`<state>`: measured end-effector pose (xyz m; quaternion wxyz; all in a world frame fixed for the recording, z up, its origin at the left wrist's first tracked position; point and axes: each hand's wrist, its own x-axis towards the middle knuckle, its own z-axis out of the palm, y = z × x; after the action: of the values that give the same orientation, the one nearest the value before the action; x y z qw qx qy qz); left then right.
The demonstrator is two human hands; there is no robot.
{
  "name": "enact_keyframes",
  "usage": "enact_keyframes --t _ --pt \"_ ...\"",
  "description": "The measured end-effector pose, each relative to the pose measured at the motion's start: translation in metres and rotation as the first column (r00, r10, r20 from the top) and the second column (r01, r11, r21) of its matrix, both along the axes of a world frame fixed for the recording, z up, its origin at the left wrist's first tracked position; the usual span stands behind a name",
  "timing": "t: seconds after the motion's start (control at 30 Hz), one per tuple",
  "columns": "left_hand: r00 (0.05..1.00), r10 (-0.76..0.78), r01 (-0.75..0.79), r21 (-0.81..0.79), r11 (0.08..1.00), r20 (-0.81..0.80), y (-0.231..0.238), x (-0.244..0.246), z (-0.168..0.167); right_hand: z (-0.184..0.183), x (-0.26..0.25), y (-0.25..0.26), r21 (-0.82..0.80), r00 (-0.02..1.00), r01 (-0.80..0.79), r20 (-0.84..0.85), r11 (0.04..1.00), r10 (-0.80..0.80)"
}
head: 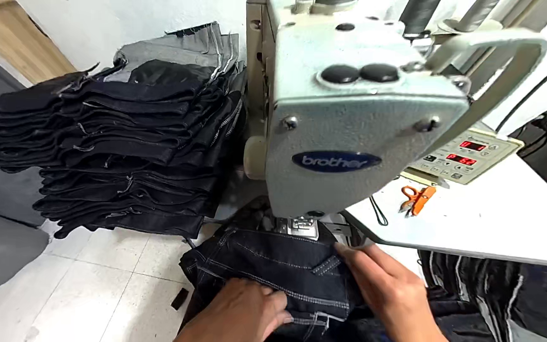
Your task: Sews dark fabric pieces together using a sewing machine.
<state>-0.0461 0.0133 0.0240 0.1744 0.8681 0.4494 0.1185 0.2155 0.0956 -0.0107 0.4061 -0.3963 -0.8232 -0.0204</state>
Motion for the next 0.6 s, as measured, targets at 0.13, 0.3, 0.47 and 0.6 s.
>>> enact_keyframes --t 0.13,0.3,0.47,0.6 --pt "0.998 0.061 -0.065 0.148 0.987 0.030 0.000 0.007 -0.009 0.030 -0.013 -0.010 -0.183 0.968 -0.164 -0.220 0.969 0.122" --pt "0.997 0.068 -0.072 0.178 0.981 0.026 -0.003 0.002 -0.014 0.027 -0.028 0.005 -0.436 0.934 -0.291 -0.322 0.852 0.154" --pt "0.962 0.203 -0.227 0.116 0.967 0.183 0.004 -0.002 -0.001 0.019 -0.029 0.021 -0.339 0.970 -0.202 -0.201 0.919 0.139" --pt "0.757 0.373 -0.258 -0.279 0.925 0.537 0.016 0.019 0.019 0.017 -0.033 0.022 -0.293 0.967 -0.207 -0.206 0.933 0.149"
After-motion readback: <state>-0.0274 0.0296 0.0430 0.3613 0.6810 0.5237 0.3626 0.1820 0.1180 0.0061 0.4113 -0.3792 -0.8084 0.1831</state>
